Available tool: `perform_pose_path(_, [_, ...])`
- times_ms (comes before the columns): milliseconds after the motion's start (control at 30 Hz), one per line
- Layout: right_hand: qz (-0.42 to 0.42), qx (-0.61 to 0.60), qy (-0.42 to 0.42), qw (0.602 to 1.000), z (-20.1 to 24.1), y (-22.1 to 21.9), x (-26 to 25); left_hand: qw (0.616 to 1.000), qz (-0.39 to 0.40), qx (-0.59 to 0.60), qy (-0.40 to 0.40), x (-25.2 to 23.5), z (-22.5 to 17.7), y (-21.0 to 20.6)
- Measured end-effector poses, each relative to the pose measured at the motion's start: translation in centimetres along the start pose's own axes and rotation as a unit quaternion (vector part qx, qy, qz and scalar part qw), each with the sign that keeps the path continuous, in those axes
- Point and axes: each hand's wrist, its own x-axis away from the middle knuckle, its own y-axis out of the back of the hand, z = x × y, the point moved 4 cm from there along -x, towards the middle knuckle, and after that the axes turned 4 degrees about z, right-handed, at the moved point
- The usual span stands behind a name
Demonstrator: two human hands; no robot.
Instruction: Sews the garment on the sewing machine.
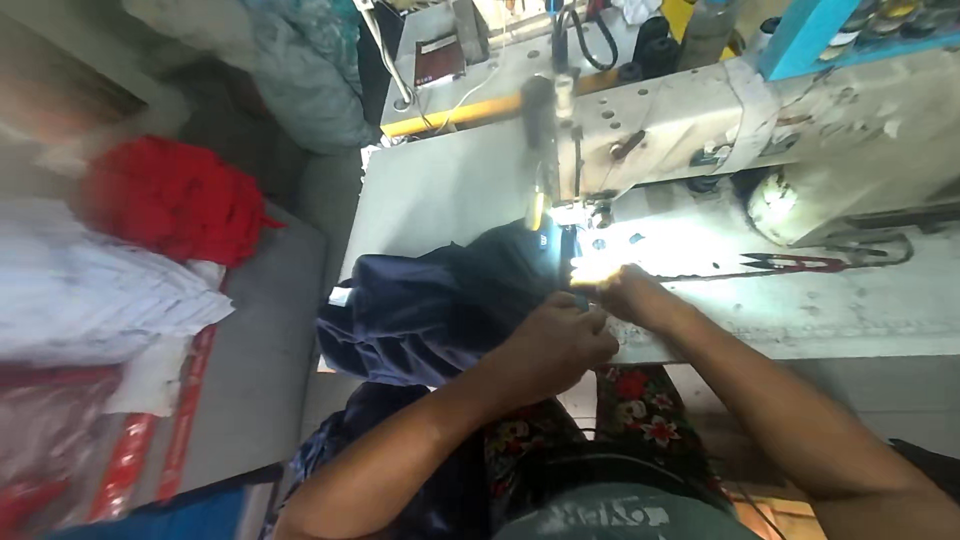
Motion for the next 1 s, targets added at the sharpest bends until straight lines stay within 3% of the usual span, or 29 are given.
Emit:
perform_pose_path(67, [-0.027,-0.016,0.048,0.998,1.1,-0.3,1.4,0.998,-0.005,0.058,-0.006,0.0,0.4,0.0])
perform_pose_path(200, [-0.052,-0.023,0.004,0.998,1.8,-1.0,4.2,0.973,-0.037,0.225,0.047,-1.2,3.6,-1.4])
perform_pose_path(300, [-0.06,-0.022,-0.017,0.998,0.9,-2.8,5.4,0.958,-0.098,0.203,0.18,-2.0,8.3,-4.2])
perform_pose_path(367, [-0.064,-0.019,-0.028,0.997,0.8,-3.3,5.6,0.947,-0.089,0.156,0.267,-1.7,11.2,-6.5])
perform_pose_path(433, [-0.064,-0.011,-0.038,0.997,1.0,-3.4,5.6,0.939,-0.095,0.128,0.305,-0.6,12.6,-8.0])
perform_pose_path(600, [-0.086,0.005,-0.036,0.996,1.1,-3.5,5.6,0.939,-0.133,0.108,0.3,0.7,12.7,-7.9])
perform_pose_path(700, [-0.091,0.021,-0.035,0.995,1.2,-3.6,5.6,0.948,-0.151,0.111,0.257,0.7,12.9,-8.0])
perform_pose_path(1000, [-0.098,0.05,-0.047,0.993,1.8,-4.1,5.5,0.945,-0.139,0.126,0.267,0.9,13.4,-8.1])
